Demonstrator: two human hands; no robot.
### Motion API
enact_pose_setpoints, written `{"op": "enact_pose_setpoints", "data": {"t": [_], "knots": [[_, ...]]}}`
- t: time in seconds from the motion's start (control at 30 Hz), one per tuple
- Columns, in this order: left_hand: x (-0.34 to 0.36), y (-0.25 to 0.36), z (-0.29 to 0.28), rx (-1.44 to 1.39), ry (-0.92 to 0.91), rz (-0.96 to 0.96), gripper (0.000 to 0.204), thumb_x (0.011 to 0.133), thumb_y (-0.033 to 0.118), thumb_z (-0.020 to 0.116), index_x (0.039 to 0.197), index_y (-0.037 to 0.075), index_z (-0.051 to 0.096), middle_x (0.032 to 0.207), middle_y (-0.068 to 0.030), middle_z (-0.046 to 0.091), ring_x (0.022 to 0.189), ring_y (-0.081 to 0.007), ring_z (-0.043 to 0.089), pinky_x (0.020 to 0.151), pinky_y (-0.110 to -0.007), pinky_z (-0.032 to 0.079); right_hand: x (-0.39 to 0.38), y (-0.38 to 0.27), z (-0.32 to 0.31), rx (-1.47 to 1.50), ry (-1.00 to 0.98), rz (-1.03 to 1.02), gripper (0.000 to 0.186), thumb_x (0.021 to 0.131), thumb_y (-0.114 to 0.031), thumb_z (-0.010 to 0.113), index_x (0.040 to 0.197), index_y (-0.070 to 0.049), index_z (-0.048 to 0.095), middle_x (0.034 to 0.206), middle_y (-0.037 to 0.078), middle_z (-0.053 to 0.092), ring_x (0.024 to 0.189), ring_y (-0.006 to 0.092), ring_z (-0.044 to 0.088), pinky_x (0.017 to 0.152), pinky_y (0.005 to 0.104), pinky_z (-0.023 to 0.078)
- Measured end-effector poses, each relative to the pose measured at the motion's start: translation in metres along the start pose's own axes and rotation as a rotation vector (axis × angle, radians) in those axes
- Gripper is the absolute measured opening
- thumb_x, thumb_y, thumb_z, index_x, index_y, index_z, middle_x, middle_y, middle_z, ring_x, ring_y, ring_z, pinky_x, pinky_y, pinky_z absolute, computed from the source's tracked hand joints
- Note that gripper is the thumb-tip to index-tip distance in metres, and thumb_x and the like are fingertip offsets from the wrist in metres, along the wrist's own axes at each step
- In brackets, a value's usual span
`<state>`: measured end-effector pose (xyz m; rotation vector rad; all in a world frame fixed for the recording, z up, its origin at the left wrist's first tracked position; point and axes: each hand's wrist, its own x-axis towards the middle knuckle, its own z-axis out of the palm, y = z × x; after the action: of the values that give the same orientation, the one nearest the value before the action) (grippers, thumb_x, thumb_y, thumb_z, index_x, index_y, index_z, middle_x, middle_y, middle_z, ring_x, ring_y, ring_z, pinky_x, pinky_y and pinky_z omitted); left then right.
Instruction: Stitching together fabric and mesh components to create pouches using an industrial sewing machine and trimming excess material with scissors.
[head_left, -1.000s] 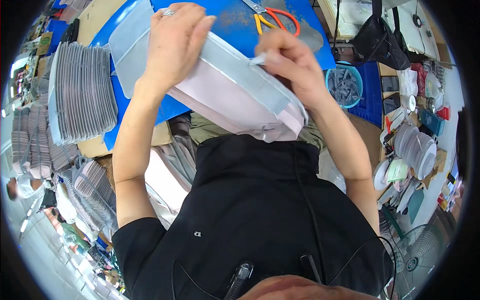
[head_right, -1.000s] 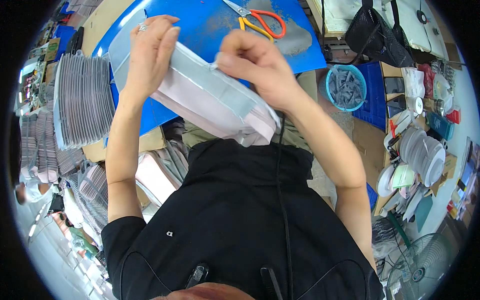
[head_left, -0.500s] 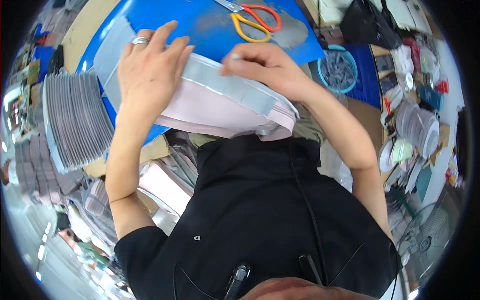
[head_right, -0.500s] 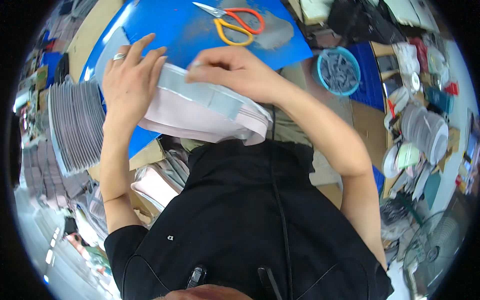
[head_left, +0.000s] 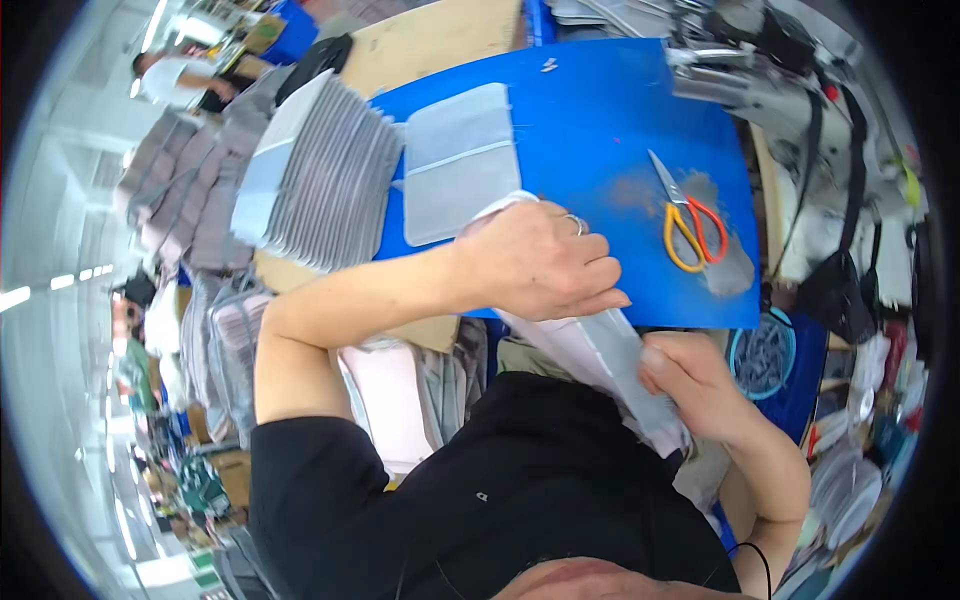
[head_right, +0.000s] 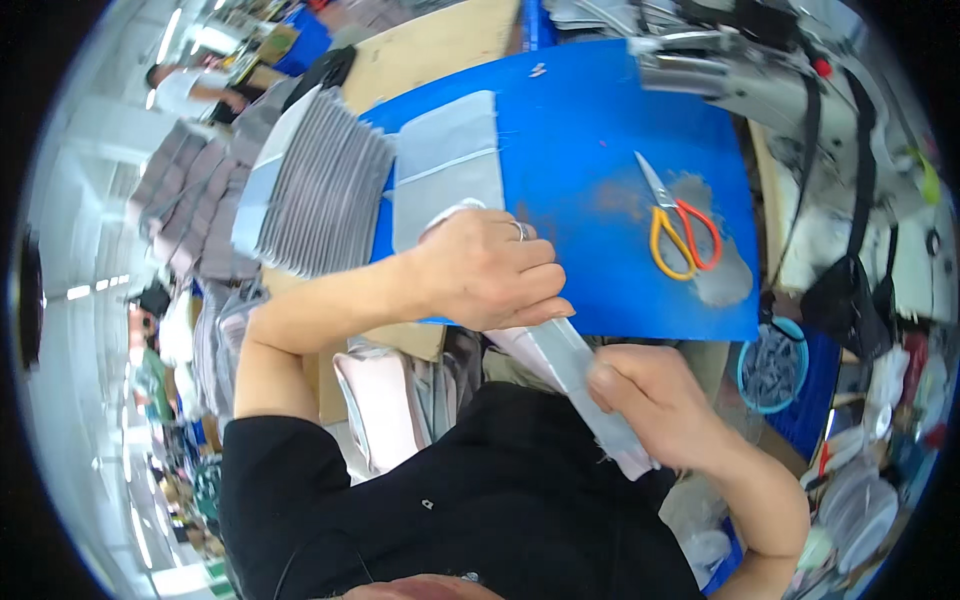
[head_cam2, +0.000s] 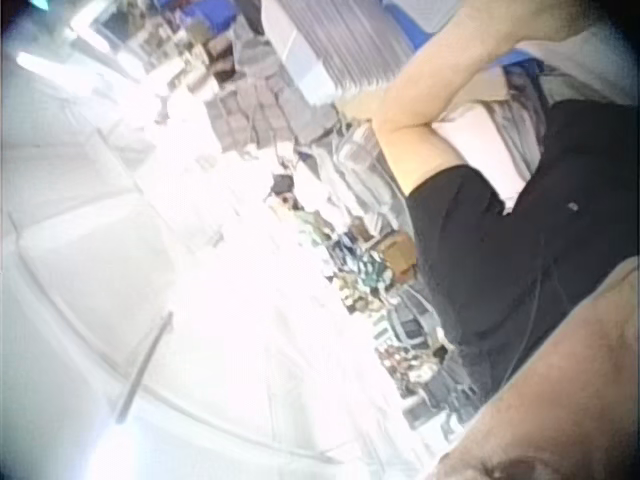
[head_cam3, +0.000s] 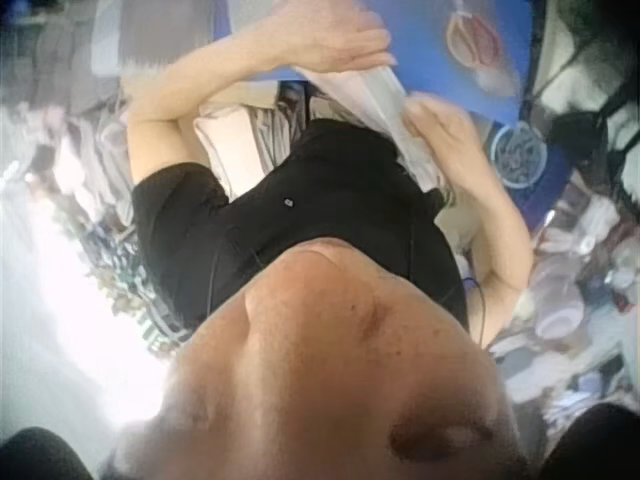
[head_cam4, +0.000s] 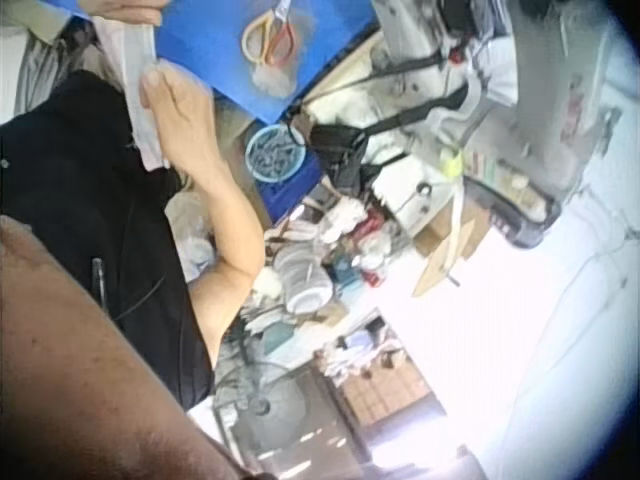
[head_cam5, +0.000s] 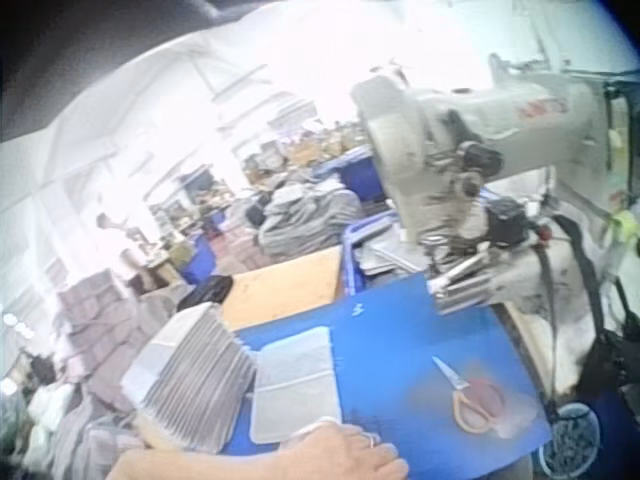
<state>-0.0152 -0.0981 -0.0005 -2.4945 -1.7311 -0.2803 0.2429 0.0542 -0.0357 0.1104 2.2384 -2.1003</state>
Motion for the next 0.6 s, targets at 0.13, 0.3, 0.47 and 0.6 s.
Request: {"op": "enact_pose_setpoints", "data": {"t": [0.13,0.3,0.47,0.6], "knots": [[-0.056,-0.061,-0.047,0.305,0.045,-0.327,0.021,0.092,0.020,0.064,0.074,0.012,0.058,0.070,-0.0084,0.057,0.060,-0.0293,0.061,0.055,-0.042,0.051,-0.064,-0.011,-0.018,0.094,0.332,-0.076,0.053,0.106,-0.042,0.053,0.067,-0.007,0.043,0.062,0.000,0.036,0.057,0.0151,0.040,0.055,0.0319,0.028],[-0.105,-0.073,0.020,0.153,0.099,-0.391,0.025,0.097,0.023,0.062,0.078,0.006,0.061,0.071,-0.0138,0.058,0.065,-0.0374,0.061,0.058,-0.048,0.048,-0.089,0.049,-0.020,0.706,0.461,0.020,0.046,0.110,-0.041,0.046,0.079,-0.008,0.053,0.065,0.007,0.055,0.049,0.0145,0.048,0.050,0.0268,0.039],[-0.025,-0.052,0.074,-0.075,-0.023,-0.563,0.035,0.093,0.034,0.071,0.112,0.004,0.068,0.109,-0.0202,0.070,0.102,-0.0390,0.066,0.086,-0.048,0.052,-0.037,0.042,-0.036,0.325,0.573,-0.199,0.041,0.112,-0.032,0.041,0.116,0.000,0.067,0.115,0.012,0.074,0.058,0.0092,0.057,0.057,0.0241,0.046],[0.062,-0.014,0.119,-0.268,0.142,-0.217,0.048,0.090,0.033,0.076,0.126,0.005,0.062,0.119,-0.0211,0.068,0.109,-0.0407,0.064,0.091,-0.048,0.051,0.001,0.028,-0.036,-0.597,0.606,-0.432,0.025,0.104,-0.019,0.055,0.122,-0.012,0.071,0.113,0.006,0.072,0.076,0.0155,0.065,0.062,0.0251,0.051]]}}
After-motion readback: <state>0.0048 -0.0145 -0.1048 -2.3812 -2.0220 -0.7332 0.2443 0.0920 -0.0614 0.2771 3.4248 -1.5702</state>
